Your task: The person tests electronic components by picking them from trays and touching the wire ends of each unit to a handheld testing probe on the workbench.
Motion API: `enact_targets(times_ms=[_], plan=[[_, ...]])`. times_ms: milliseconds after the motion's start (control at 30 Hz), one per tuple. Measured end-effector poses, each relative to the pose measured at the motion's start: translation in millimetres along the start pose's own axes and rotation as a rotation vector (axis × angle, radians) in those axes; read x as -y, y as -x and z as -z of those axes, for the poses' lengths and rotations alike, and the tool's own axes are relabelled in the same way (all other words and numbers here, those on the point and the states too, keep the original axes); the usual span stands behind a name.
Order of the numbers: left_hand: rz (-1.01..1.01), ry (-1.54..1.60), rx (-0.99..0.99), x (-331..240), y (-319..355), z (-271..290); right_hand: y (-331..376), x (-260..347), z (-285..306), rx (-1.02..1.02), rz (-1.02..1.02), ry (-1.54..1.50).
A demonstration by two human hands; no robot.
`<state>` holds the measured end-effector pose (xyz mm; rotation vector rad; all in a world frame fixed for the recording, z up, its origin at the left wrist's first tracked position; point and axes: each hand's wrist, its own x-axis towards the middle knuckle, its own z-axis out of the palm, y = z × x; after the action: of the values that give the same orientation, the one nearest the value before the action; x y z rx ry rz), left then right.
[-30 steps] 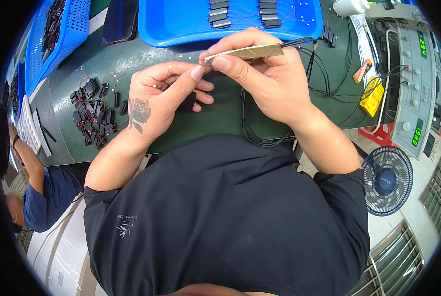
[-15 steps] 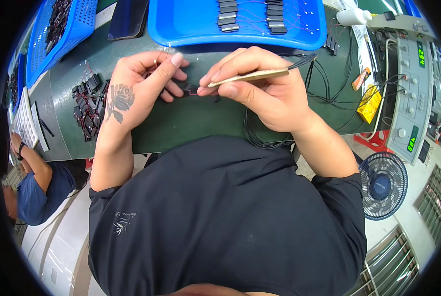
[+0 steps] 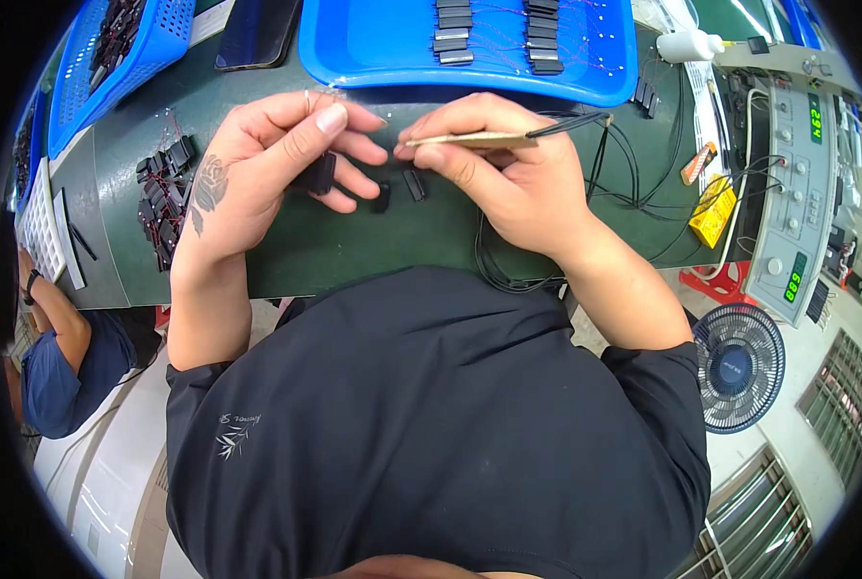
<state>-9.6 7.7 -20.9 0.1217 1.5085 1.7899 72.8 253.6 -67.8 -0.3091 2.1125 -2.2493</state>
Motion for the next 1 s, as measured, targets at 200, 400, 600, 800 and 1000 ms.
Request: enact_targets(times_ms=[200, 400, 600, 800, 1000], plan=[[0.034, 0.017, 0.111, 10, 0, -6, 4, 3, -1, -0.088, -0.021, 0.063], [0.034, -0.001, 0.070, 20, -2, -14, -3, 6, -2, -0.184, -0.007, -0.105], [0.023, -0.037, 0.029, 24, -5, -23, -1, 4, 1, -0.158, 0.019, -0.137], [0.037, -0.048, 0.036, 27, -5, -23, 1, 4, 1, -0.132, 0.028, -0.094], [0.066, -0.045, 0.027, 28, -6, -23, -2, 5, -1, -0.134, 0.027, -0.146]])
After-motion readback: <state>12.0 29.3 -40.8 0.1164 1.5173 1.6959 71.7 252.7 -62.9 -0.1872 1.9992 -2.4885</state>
